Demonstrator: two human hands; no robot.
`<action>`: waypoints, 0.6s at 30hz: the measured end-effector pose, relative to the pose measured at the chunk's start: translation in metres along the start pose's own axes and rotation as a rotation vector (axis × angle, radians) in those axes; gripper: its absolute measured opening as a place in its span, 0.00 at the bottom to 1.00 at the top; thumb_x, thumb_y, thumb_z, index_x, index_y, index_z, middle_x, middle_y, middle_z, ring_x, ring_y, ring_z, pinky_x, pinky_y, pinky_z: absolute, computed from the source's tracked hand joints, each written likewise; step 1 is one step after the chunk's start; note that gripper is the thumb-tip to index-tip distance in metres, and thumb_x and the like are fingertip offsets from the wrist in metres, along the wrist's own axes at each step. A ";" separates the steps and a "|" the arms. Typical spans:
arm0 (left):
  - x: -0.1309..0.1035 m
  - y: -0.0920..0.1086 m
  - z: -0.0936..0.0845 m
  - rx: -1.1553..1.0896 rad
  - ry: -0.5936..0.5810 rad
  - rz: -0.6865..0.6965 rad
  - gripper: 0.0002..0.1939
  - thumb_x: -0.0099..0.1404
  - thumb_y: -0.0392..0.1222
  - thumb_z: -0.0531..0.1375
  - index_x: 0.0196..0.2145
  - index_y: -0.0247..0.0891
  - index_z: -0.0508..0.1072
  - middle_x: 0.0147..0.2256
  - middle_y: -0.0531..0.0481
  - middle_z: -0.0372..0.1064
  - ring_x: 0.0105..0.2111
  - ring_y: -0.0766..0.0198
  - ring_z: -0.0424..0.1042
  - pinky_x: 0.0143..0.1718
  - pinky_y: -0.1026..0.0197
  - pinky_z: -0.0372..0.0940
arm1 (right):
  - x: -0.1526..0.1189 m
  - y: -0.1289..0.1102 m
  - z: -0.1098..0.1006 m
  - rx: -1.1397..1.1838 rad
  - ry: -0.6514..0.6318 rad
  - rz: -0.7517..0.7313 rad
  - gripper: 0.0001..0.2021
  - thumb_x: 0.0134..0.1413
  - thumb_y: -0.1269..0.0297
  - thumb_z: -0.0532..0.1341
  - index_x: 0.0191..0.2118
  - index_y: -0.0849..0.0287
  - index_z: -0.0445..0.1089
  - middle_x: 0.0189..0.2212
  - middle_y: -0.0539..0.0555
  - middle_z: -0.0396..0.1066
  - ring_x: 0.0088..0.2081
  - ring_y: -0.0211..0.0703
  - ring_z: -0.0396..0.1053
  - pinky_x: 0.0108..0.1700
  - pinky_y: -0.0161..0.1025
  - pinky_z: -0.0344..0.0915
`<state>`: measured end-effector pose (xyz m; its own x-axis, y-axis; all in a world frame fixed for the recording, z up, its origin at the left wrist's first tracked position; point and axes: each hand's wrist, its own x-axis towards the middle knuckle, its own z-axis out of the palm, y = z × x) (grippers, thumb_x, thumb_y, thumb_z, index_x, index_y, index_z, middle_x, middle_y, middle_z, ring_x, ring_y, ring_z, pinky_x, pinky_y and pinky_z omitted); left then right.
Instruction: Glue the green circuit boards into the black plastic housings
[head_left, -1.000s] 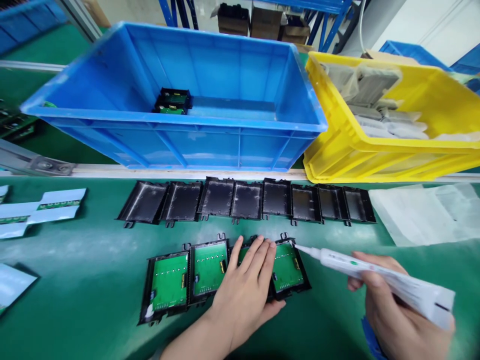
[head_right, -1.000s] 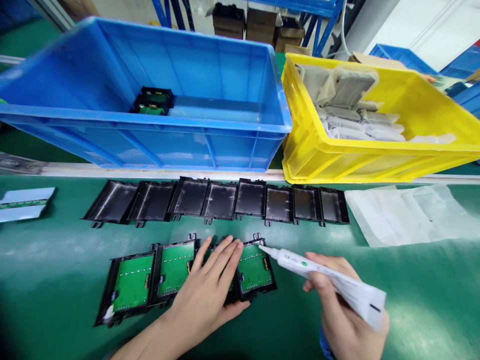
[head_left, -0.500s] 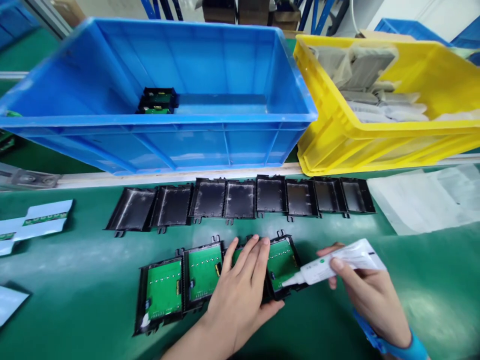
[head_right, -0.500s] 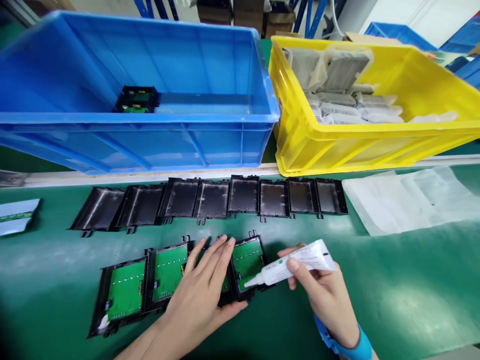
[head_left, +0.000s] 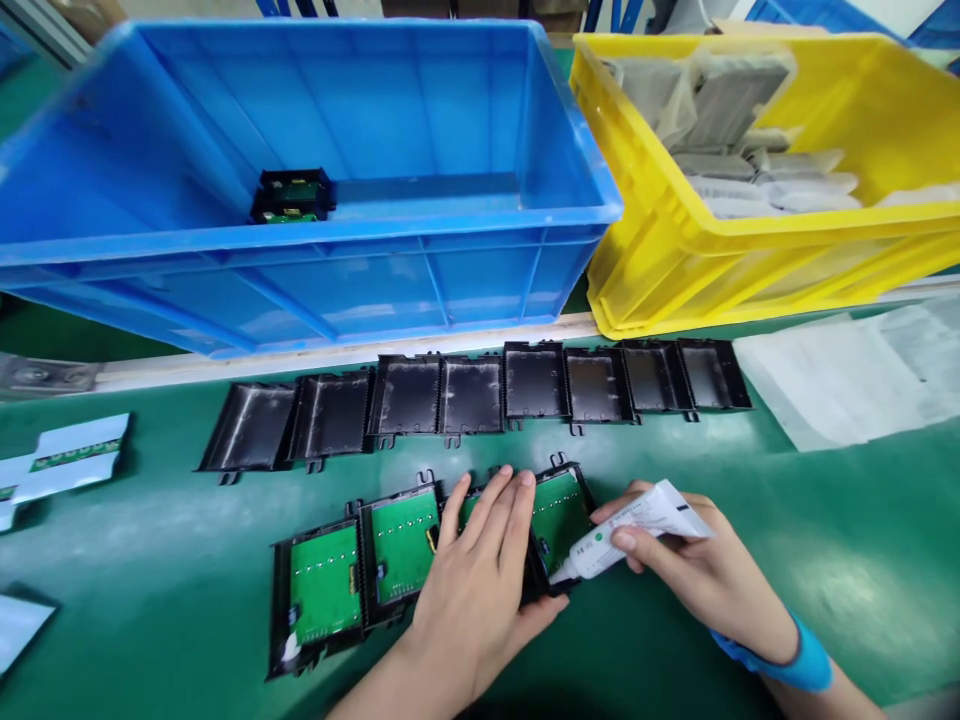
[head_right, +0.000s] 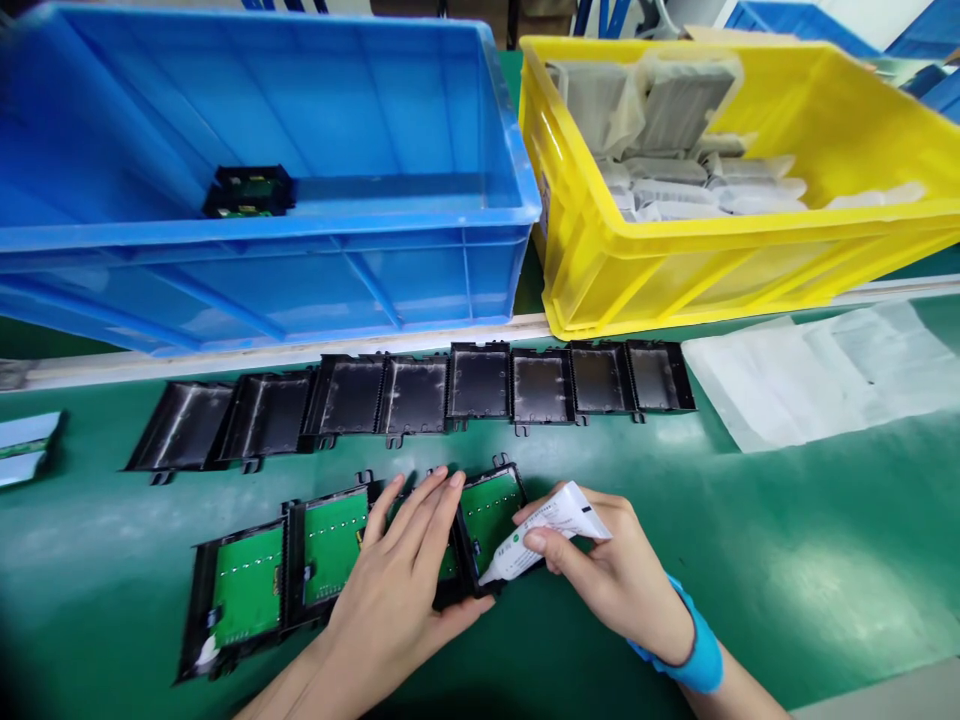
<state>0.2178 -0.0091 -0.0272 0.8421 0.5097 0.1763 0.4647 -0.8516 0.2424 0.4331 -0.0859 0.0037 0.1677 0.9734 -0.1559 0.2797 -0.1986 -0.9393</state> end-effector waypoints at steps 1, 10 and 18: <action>0.000 0.000 0.000 -0.003 0.001 -0.001 0.38 0.71 0.57 0.50 0.65 0.19 0.54 0.60 0.37 0.65 0.63 0.48 0.59 0.68 0.45 0.34 | 0.001 -0.001 0.000 0.000 -0.003 -0.007 0.05 0.61 0.62 0.64 0.35 0.54 0.78 0.27 0.48 0.76 0.21 0.31 0.68 0.26 0.26 0.67; 0.001 0.001 -0.001 -0.041 0.038 -0.024 0.36 0.71 0.57 0.50 0.64 0.21 0.57 0.59 0.39 0.67 0.62 0.50 0.61 0.67 0.47 0.38 | 0.005 0.002 -0.001 0.006 -0.015 -0.031 0.06 0.61 0.64 0.63 0.33 0.54 0.77 0.28 0.47 0.76 0.20 0.31 0.68 0.26 0.26 0.68; 0.002 0.000 -0.001 -0.040 0.048 -0.022 0.36 0.71 0.56 0.51 0.64 0.21 0.57 0.58 0.38 0.68 0.61 0.50 0.62 0.67 0.47 0.39 | 0.008 0.004 0.000 0.071 -0.019 0.015 0.08 0.60 0.60 0.64 0.33 0.57 0.77 0.31 0.53 0.78 0.19 0.32 0.67 0.23 0.28 0.66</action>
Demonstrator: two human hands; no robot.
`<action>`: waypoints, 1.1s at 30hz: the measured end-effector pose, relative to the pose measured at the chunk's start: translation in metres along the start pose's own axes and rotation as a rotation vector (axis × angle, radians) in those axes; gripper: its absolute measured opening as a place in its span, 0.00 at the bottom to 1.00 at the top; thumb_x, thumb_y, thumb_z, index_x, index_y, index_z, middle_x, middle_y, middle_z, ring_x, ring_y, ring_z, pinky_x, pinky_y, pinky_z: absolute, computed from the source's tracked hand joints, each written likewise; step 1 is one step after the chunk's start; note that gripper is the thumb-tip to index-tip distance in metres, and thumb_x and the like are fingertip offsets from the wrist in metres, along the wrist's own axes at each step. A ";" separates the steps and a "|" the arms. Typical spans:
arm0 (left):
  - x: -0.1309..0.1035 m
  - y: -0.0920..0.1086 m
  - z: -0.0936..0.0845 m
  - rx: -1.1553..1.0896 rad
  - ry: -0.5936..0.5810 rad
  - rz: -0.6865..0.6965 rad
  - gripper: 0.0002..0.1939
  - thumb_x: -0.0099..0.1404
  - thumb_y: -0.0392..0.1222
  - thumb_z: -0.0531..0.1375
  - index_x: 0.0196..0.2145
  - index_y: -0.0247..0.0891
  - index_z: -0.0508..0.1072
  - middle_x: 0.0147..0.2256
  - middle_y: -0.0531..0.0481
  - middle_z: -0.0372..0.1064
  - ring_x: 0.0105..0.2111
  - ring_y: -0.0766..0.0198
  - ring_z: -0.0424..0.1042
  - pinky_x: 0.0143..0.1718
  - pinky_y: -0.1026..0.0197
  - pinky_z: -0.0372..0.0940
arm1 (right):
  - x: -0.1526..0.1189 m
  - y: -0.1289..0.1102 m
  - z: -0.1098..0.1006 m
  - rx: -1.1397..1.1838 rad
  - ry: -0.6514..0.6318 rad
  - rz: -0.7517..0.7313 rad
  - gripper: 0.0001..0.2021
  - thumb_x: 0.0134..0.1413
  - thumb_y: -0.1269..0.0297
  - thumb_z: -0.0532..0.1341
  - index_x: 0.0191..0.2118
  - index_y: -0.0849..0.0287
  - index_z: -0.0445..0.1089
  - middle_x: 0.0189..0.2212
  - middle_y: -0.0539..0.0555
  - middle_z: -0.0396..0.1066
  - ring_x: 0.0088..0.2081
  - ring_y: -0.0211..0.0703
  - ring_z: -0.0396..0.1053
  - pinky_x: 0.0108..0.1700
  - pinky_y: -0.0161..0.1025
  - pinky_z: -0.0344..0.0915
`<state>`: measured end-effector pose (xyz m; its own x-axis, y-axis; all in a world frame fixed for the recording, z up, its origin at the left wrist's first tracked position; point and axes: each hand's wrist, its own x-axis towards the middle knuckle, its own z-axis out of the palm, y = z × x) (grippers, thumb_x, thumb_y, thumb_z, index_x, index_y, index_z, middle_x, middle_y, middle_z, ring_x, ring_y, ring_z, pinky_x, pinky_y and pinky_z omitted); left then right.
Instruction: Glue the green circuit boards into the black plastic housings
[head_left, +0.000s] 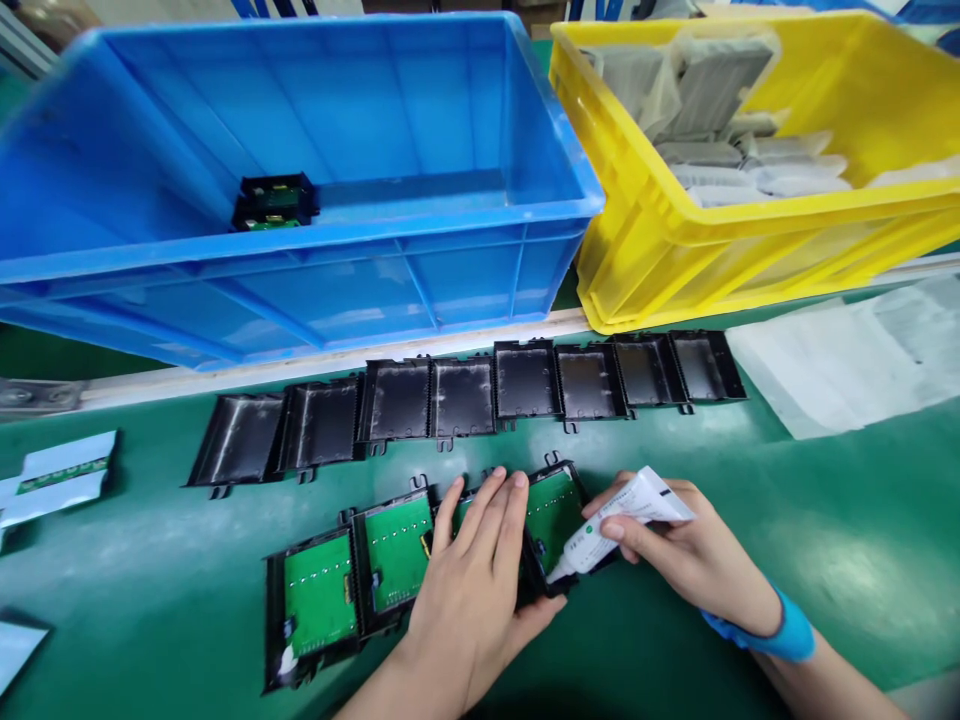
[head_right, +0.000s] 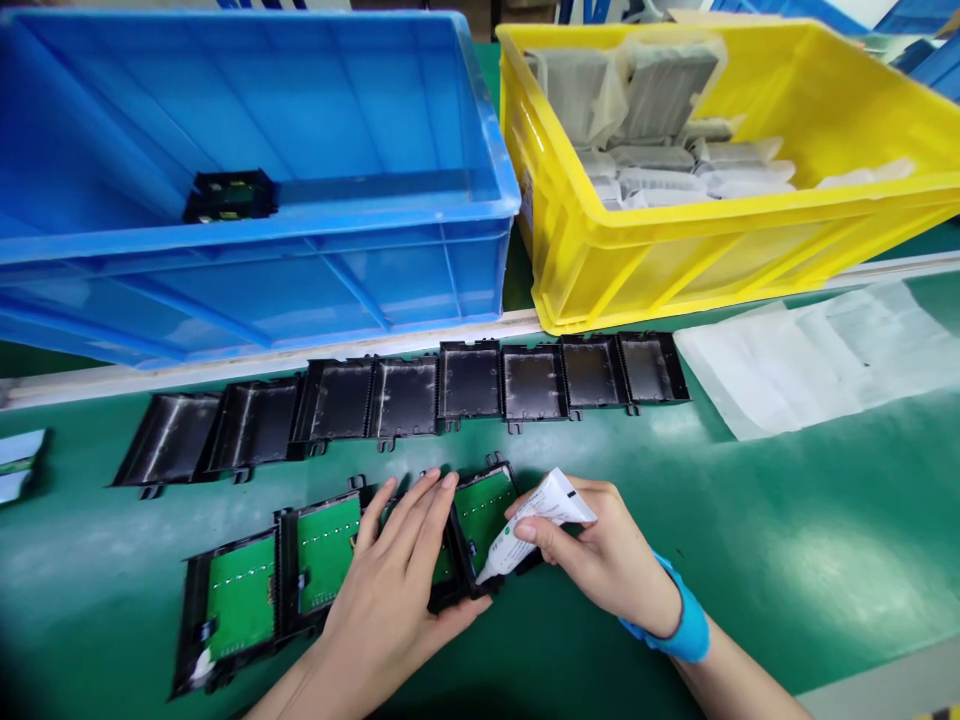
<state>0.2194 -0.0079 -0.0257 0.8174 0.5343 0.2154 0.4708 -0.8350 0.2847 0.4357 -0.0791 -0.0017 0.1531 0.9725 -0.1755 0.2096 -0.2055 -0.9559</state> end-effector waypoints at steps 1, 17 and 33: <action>0.000 0.000 0.000 0.002 -0.003 0.001 0.37 0.70 0.57 0.52 0.64 0.21 0.57 0.58 0.37 0.68 0.61 0.50 0.62 0.67 0.47 0.39 | 0.000 0.000 0.000 0.005 0.000 -0.001 0.08 0.60 0.61 0.64 0.33 0.57 0.77 0.31 0.52 0.78 0.19 0.32 0.67 0.23 0.28 0.66; -0.001 0.000 -0.001 0.040 -0.057 0.028 0.40 0.67 0.55 0.57 0.64 0.18 0.56 0.59 0.34 0.67 0.63 0.46 0.60 0.68 0.44 0.34 | 0.005 0.002 -0.002 -0.001 0.019 -0.001 0.09 0.60 0.60 0.64 0.32 0.59 0.77 0.24 0.50 0.74 0.18 0.32 0.65 0.21 0.29 0.64; -0.001 -0.001 0.000 0.055 -0.074 0.023 0.40 0.68 0.57 0.54 0.65 0.19 0.54 0.59 0.35 0.66 0.63 0.47 0.59 0.68 0.45 0.34 | 0.005 0.008 -0.001 -0.015 0.018 0.003 0.12 0.60 0.57 0.63 0.30 0.59 0.76 0.28 0.54 0.76 0.18 0.33 0.64 0.21 0.31 0.63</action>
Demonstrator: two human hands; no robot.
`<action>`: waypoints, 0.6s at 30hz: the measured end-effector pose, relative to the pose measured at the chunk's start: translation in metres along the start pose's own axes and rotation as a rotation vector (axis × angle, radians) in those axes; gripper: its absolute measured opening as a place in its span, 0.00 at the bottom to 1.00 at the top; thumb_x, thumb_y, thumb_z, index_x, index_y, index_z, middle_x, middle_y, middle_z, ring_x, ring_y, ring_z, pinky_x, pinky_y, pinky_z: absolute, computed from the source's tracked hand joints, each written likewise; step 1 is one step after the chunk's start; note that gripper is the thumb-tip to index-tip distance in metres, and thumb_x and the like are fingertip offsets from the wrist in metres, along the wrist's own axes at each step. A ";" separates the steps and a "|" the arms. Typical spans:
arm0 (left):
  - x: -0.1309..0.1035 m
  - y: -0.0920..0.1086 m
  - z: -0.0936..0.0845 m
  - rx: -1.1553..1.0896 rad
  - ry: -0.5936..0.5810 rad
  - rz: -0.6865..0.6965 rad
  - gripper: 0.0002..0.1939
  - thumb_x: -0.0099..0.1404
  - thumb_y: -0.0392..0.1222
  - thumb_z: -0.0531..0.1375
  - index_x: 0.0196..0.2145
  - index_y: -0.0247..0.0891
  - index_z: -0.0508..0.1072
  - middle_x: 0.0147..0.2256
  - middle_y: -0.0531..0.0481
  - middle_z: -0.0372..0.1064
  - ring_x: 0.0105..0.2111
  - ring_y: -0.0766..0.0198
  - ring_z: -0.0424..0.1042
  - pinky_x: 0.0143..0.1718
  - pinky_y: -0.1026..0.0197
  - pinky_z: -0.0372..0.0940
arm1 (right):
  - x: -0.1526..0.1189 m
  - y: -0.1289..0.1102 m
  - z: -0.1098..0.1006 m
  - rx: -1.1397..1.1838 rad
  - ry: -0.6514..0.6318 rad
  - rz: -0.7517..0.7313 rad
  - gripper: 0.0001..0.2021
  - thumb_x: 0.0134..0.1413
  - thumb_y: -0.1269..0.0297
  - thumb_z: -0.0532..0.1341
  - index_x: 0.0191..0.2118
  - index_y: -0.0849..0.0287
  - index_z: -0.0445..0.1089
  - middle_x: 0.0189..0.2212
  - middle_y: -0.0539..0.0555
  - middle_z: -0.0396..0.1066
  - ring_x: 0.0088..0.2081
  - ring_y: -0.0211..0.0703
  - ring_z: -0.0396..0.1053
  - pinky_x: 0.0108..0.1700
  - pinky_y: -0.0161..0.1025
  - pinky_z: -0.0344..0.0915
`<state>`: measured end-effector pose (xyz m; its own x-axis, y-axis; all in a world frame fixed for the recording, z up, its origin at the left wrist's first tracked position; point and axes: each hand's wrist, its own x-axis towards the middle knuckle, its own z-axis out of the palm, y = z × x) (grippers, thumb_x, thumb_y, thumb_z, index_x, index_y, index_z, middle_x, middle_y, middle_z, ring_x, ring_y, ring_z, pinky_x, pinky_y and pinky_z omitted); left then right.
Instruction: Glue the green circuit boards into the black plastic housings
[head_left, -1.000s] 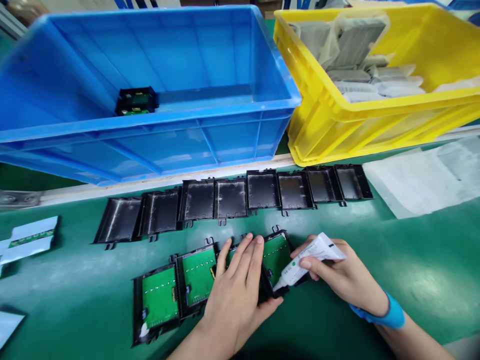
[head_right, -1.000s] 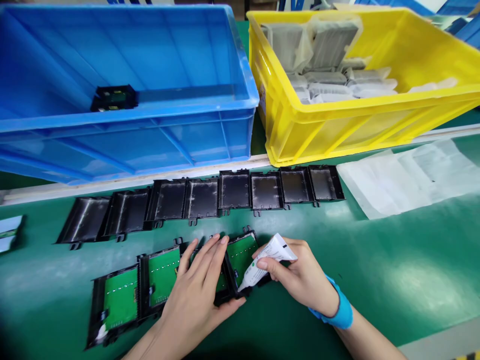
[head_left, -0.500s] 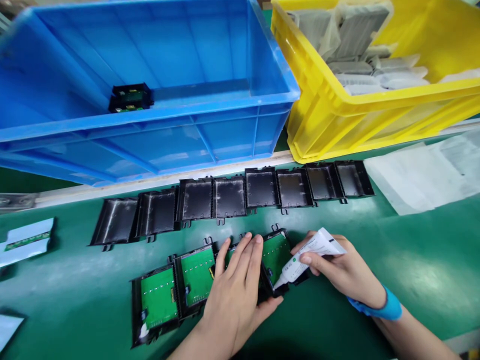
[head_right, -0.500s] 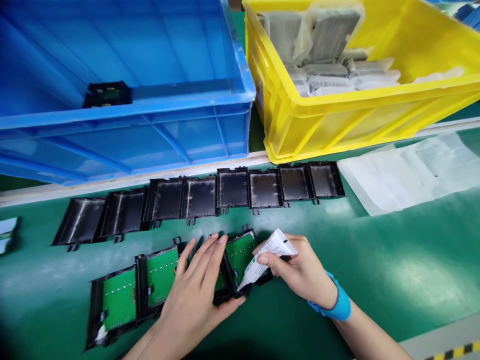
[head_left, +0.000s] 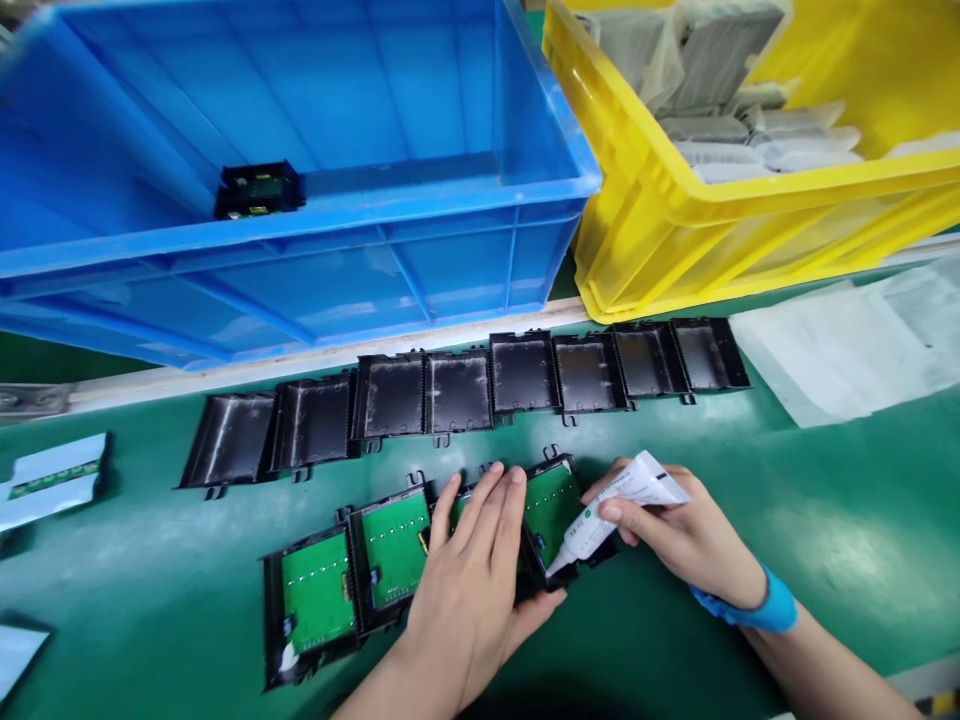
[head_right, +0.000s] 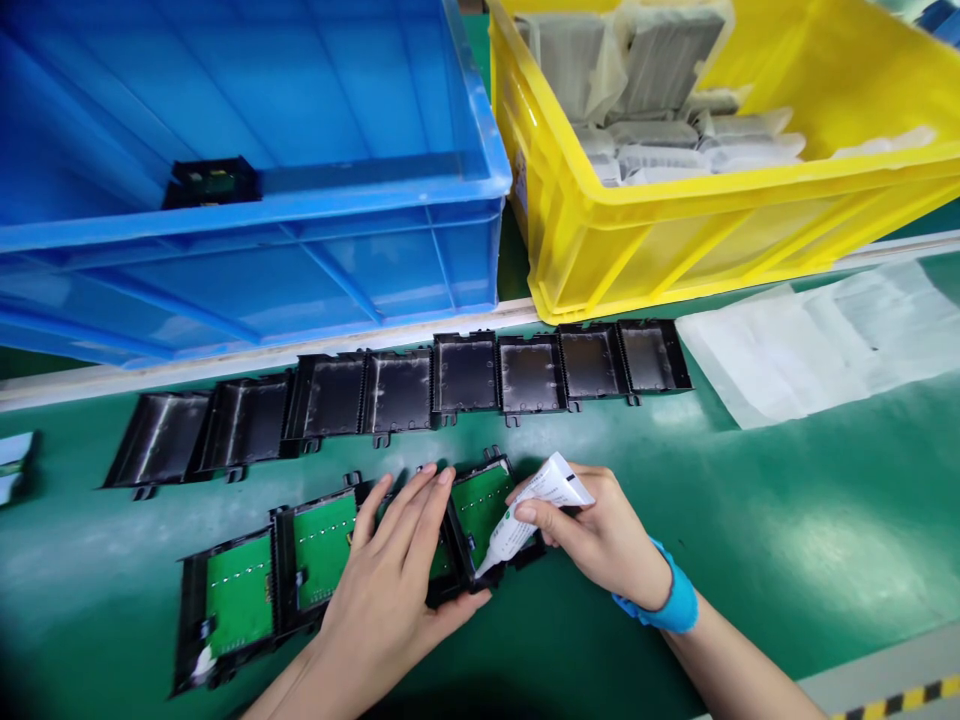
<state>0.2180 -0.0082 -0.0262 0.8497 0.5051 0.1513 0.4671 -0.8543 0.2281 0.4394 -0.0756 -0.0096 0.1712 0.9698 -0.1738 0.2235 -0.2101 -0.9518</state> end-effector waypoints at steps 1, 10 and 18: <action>0.000 0.000 0.000 -0.007 0.005 -0.005 0.40 0.69 0.57 0.54 0.65 0.20 0.54 0.59 0.36 0.66 0.63 0.47 0.59 0.68 0.45 0.34 | 0.000 0.000 0.000 0.002 -0.002 0.007 0.13 0.60 0.56 0.63 0.30 0.59 0.76 0.28 0.54 0.76 0.18 0.33 0.64 0.21 0.31 0.63; -0.001 0.000 0.001 -0.002 -0.006 -0.003 0.42 0.67 0.57 0.56 0.66 0.19 0.52 0.61 0.36 0.65 0.64 0.47 0.58 0.69 0.45 0.32 | 0.000 0.001 0.001 0.022 0.010 0.033 0.13 0.60 0.55 0.64 0.30 0.60 0.77 0.25 0.53 0.74 0.18 0.33 0.63 0.21 0.31 0.63; -0.002 0.000 0.000 -0.001 -0.005 0.005 0.42 0.67 0.57 0.57 0.66 0.20 0.53 0.61 0.36 0.65 0.64 0.47 0.57 0.69 0.45 0.31 | 0.000 0.006 0.003 0.092 -0.013 0.076 0.16 0.62 0.51 0.61 0.33 0.61 0.74 0.30 0.55 0.74 0.18 0.31 0.61 0.20 0.31 0.61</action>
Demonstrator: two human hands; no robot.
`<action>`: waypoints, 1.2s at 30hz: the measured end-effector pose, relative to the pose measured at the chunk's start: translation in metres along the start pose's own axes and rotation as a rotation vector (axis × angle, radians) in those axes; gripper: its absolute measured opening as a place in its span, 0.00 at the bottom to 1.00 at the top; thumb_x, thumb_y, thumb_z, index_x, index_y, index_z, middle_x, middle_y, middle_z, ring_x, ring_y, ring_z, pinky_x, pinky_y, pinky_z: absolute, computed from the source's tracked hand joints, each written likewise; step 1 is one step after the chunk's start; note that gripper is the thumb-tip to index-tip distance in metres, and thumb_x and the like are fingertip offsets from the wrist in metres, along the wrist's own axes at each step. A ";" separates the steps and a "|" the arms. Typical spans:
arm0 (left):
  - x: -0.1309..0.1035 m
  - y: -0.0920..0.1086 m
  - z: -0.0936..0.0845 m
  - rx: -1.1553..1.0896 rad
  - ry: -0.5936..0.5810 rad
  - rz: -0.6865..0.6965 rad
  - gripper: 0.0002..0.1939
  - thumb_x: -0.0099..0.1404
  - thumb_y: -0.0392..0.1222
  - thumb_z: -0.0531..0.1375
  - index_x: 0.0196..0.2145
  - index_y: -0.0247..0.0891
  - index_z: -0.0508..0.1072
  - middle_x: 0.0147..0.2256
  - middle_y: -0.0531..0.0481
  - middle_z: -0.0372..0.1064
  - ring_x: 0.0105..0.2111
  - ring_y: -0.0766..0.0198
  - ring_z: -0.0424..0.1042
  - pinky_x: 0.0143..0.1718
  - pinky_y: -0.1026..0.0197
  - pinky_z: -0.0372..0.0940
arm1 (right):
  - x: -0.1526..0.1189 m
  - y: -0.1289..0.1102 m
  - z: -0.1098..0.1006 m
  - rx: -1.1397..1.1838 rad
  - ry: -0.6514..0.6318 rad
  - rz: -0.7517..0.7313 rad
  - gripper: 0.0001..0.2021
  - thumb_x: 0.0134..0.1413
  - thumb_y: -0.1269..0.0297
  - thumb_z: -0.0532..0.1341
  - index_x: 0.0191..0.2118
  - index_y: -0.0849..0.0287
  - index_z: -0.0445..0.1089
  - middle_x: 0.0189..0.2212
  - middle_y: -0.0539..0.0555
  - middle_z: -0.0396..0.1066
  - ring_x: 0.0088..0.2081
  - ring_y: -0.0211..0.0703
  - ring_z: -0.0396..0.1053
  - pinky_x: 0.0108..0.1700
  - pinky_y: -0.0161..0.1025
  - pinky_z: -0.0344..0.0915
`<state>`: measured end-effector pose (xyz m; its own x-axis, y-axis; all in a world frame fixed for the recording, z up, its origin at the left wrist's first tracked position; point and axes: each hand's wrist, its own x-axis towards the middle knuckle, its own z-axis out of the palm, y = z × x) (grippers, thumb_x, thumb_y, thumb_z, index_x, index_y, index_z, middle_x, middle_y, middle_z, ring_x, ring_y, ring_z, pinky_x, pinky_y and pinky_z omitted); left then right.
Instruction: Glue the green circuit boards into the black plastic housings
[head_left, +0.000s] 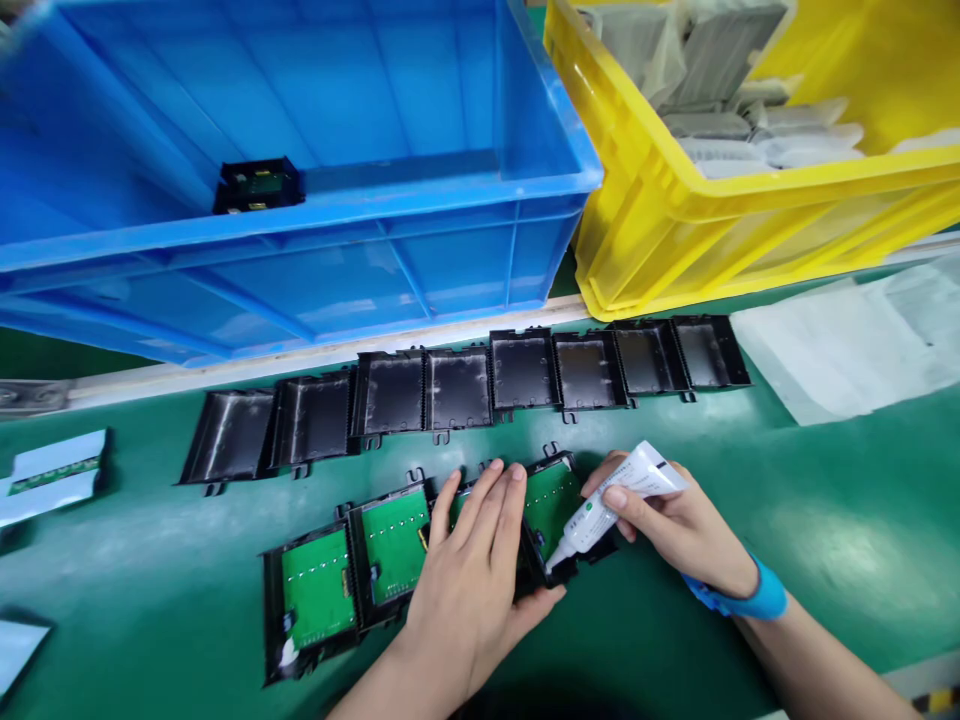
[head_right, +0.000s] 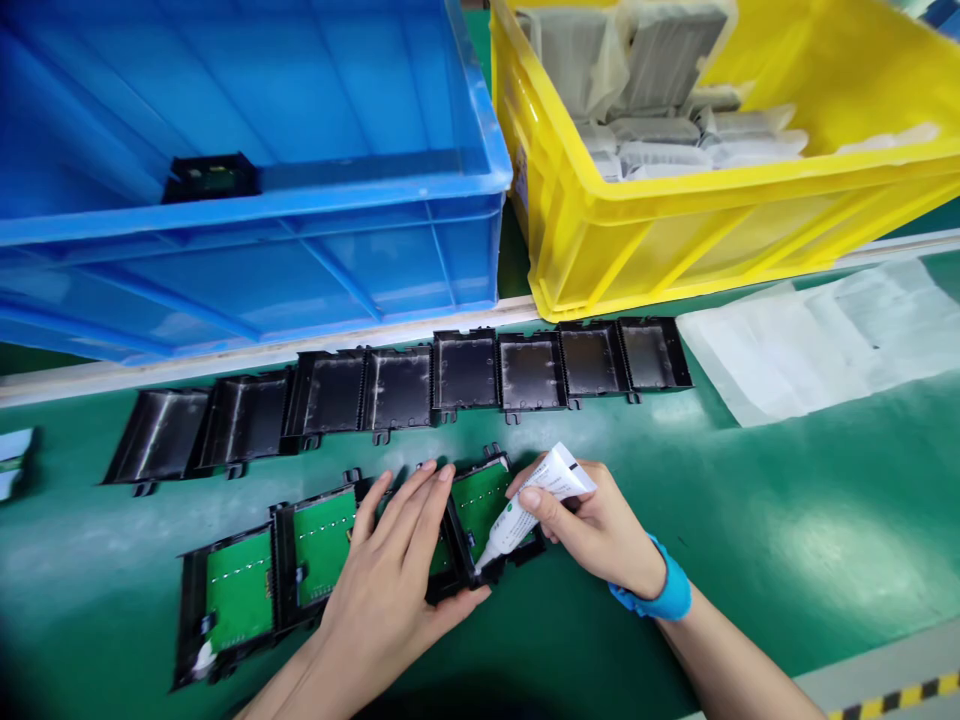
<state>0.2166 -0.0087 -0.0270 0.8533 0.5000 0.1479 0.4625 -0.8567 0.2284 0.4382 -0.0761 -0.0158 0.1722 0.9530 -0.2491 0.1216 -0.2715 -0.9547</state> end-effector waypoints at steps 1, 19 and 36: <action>0.000 0.000 0.000 -0.001 0.001 0.000 0.42 0.67 0.57 0.57 0.66 0.20 0.53 0.61 0.36 0.64 0.64 0.47 0.57 0.69 0.45 0.31 | 0.000 0.001 0.000 0.007 -0.006 -0.004 0.16 0.63 0.51 0.60 0.33 0.61 0.74 0.31 0.55 0.74 0.18 0.31 0.61 0.20 0.31 0.60; -0.001 -0.001 0.000 -0.008 0.001 0.005 0.44 0.65 0.56 0.60 0.65 0.19 0.53 0.61 0.36 0.64 0.64 0.47 0.56 0.70 0.45 0.31 | 0.006 -0.001 0.001 0.093 -0.045 0.065 0.11 0.54 0.58 0.68 0.32 0.62 0.75 0.31 0.56 0.76 0.18 0.33 0.67 0.22 0.31 0.69; -0.001 -0.001 0.000 -0.021 0.007 0.011 0.43 0.66 0.56 0.59 0.66 0.20 0.53 0.60 0.36 0.65 0.64 0.47 0.57 0.70 0.45 0.32 | 0.008 0.002 0.001 0.114 -0.051 0.005 0.09 0.55 0.61 0.68 0.30 0.61 0.75 0.27 0.54 0.76 0.20 0.36 0.72 0.24 0.29 0.71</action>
<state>0.2148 -0.0082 -0.0277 0.8564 0.4919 0.1569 0.4481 -0.8591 0.2471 0.4391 -0.0687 -0.0198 0.1224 0.9581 -0.2591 0.0085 -0.2620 -0.9650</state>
